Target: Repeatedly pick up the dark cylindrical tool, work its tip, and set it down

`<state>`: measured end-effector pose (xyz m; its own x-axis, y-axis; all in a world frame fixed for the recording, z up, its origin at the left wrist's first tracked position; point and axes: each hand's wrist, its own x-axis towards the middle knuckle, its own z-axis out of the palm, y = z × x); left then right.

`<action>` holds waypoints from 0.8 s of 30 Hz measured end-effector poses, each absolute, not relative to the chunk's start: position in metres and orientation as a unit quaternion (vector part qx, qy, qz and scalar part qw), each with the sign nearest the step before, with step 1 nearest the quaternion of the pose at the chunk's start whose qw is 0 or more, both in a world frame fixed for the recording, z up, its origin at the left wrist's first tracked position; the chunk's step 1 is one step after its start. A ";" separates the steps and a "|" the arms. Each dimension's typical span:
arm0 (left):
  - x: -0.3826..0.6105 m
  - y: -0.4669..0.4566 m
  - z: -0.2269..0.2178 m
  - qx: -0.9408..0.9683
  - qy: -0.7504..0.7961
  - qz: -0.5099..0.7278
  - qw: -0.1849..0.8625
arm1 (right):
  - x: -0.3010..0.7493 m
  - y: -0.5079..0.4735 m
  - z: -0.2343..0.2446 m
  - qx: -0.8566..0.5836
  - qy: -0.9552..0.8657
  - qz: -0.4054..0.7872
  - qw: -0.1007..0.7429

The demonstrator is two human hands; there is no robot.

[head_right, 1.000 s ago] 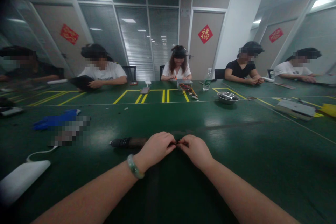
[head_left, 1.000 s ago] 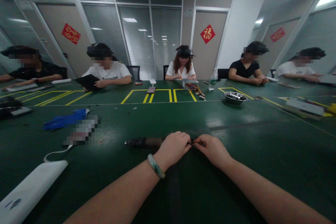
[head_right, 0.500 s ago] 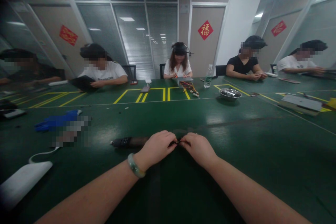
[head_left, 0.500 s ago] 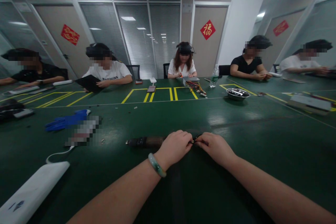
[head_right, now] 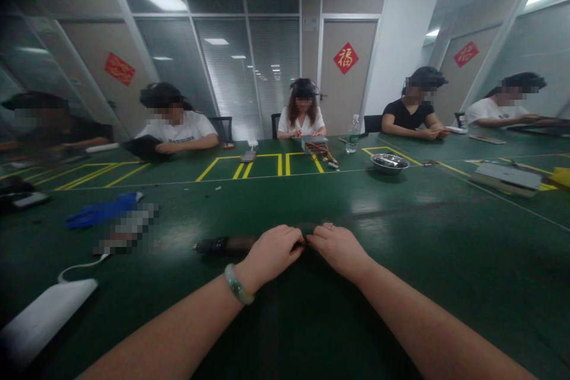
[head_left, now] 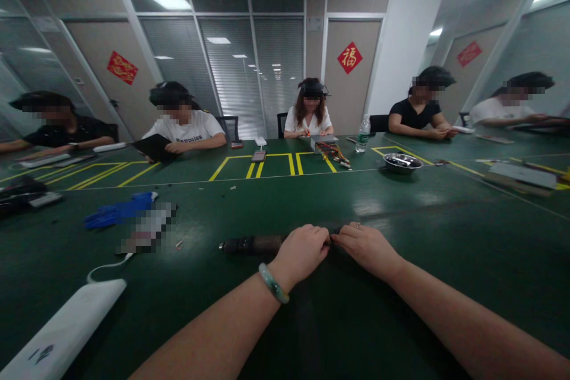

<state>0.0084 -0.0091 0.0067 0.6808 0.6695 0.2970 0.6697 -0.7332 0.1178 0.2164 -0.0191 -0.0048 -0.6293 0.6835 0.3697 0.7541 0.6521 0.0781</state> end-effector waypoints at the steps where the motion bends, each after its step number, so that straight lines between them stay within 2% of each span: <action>1: 0.008 -0.009 0.007 -0.915 -0.371 -0.159 0.001 | 0.217 -0.018 -0.004 -0.394 -0.899 -0.113 0.153; 10: 0.009 -0.010 0.008 -0.906 -0.393 -0.155 -0.012 | 0.217 -0.007 -0.010 -0.339 -0.918 -0.058 0.199; 13: 0.008 -0.011 0.009 -0.901 -0.400 -0.166 -0.023 | 0.215 -0.001 -0.014 -0.340 -0.923 -0.043 0.176; 18: 0.006 -0.014 0.014 -0.899 -0.394 -0.187 -0.040 | 0.206 -0.003 -0.011 -0.351 -0.926 -0.085 0.113; 24: 0.001 -0.016 0.018 -0.911 -0.331 -0.245 0.006 | 0.215 0.005 -0.003 -0.415 -0.897 -0.133 0.078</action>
<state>0.0006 -0.0158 0.0178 0.6614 0.5995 0.4506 0.6054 -0.7814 0.1510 0.2146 0.0047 -0.0035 -0.6432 0.7235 0.2506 0.7651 0.6203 0.1730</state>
